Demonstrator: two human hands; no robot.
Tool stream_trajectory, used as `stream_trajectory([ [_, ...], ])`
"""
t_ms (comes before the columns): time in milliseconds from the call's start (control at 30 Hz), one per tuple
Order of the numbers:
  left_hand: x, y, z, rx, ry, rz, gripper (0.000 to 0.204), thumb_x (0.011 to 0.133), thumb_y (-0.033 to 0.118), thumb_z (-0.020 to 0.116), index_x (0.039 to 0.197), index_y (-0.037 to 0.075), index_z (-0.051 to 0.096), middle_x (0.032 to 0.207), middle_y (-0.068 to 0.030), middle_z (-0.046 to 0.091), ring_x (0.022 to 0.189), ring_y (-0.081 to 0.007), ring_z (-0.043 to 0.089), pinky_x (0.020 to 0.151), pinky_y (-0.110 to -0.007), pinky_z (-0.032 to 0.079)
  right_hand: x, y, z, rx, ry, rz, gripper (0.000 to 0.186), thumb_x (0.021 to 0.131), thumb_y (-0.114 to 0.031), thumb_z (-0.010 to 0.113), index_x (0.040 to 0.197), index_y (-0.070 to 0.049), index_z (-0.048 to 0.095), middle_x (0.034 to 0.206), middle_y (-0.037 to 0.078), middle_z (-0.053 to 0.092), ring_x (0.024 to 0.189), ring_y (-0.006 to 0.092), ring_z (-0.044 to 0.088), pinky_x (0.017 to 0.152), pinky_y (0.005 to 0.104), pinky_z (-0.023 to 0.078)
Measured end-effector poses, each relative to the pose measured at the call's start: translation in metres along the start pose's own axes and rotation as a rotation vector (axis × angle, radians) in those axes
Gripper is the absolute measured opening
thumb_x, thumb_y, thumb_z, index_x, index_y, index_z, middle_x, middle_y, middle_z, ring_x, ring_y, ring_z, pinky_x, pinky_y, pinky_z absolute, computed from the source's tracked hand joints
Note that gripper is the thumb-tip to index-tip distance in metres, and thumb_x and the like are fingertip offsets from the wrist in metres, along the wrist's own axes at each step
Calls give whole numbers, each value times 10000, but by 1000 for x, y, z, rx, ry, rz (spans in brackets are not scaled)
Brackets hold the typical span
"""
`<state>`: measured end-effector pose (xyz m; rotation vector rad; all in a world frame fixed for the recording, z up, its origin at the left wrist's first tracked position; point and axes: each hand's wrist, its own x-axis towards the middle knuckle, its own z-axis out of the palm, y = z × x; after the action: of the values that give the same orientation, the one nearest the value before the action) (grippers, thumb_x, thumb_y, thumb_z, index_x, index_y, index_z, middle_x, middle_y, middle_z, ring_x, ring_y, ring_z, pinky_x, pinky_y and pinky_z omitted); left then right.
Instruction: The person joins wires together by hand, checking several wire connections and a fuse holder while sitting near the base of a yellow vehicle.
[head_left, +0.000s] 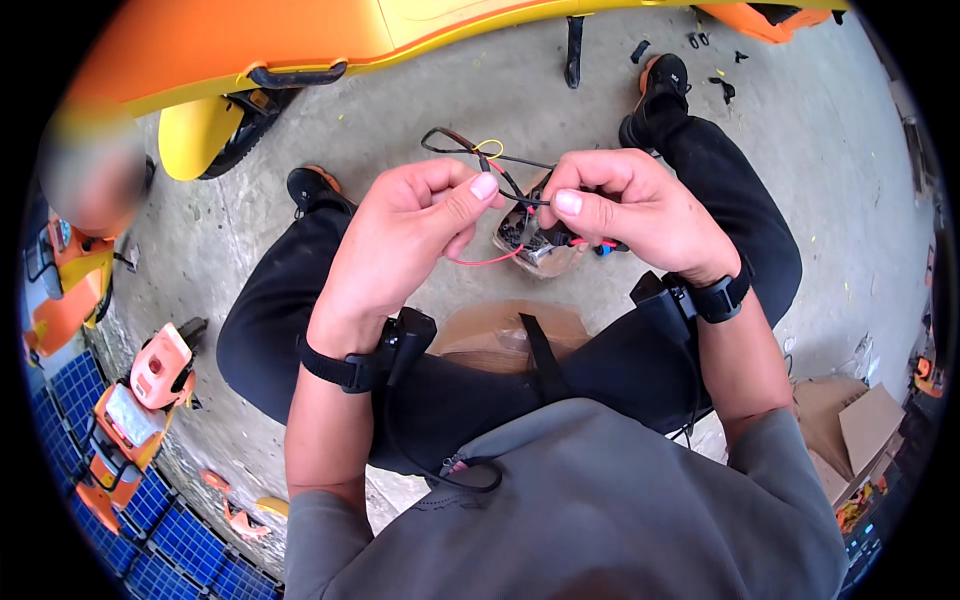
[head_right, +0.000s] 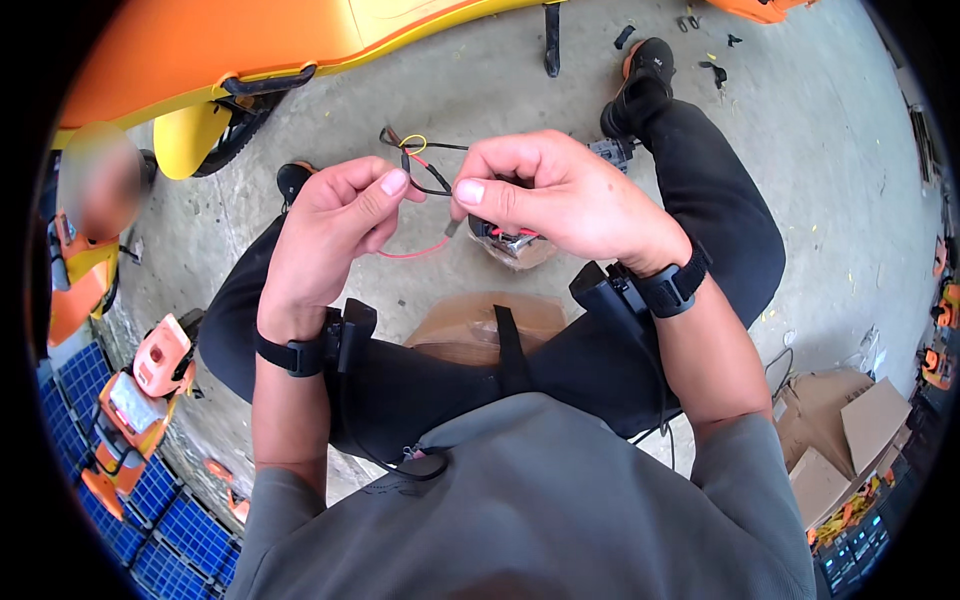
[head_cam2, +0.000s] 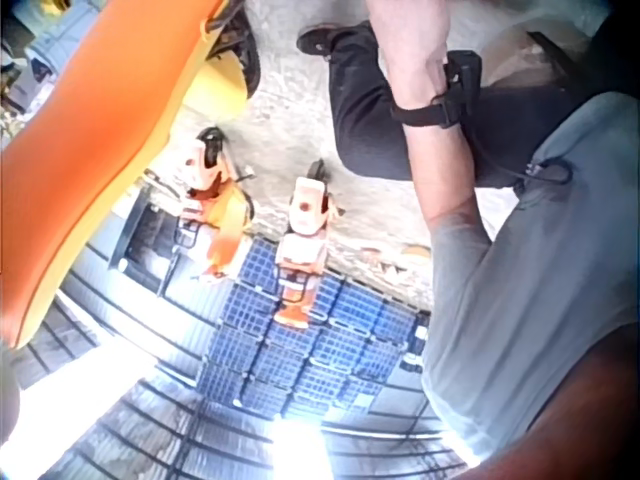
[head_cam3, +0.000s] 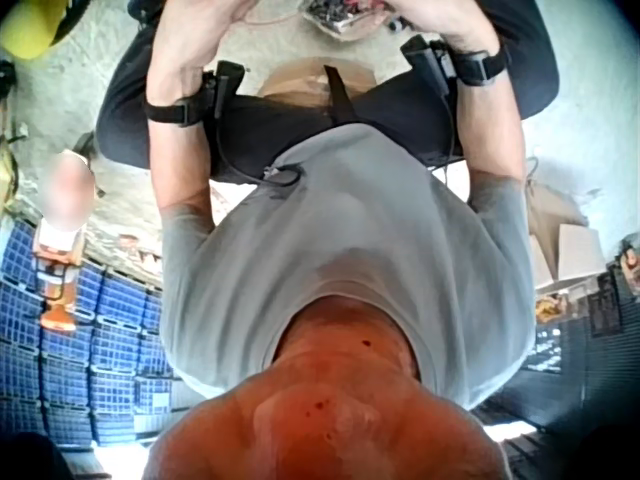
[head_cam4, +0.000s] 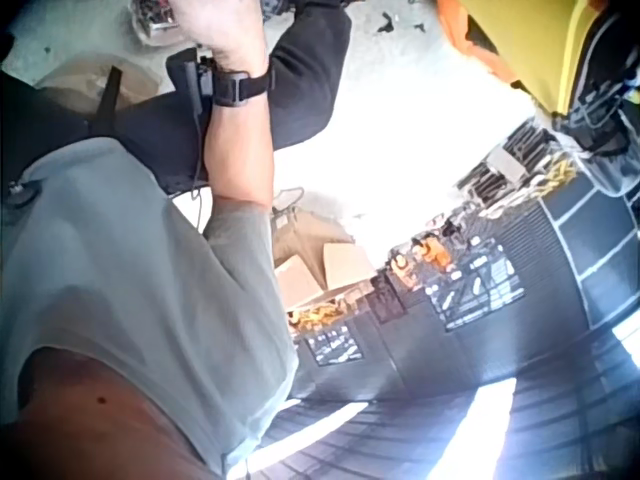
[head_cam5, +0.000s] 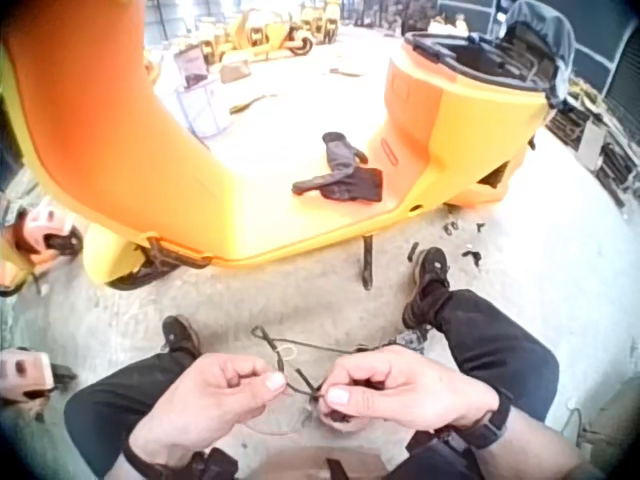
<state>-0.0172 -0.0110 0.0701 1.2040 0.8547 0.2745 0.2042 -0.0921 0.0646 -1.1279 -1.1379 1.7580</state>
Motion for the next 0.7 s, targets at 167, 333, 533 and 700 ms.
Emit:
stream_trajectory([
  [167,-1,7,-2,36,1,-56,229,972,217,581,889,19,662,600,75,432,549,-28,349,508,-199,269,-1,9,-7,-104,-29,-22,212,959,-229,617,943,-20,650,806,-38,616,674,30,506,578,199,402],
  [333,-2,-12,6,237,70,44,208,962,186,598,847,16,632,657,58,492,619,-41,425,569,-204,350,4,1,3,-279,-83,105,195,933,-161,626,1051,-5,625,811,-19,634,666,35,514,571,217,410],
  [533,-4,-15,18,464,78,82,173,908,121,616,794,-8,598,602,-76,530,546,-151,434,532,-297,386,7,10,25,-312,39,123,145,934,-148,578,920,-5,563,650,18,561,614,79,475,539,272,390],
  [700,-9,-7,8,404,-19,130,170,910,118,620,802,-7,582,615,-74,520,557,-170,413,533,-301,378,4,4,23,-501,1,-63,214,961,-194,576,879,4,573,640,50,511,559,143,423,531,297,377],
])
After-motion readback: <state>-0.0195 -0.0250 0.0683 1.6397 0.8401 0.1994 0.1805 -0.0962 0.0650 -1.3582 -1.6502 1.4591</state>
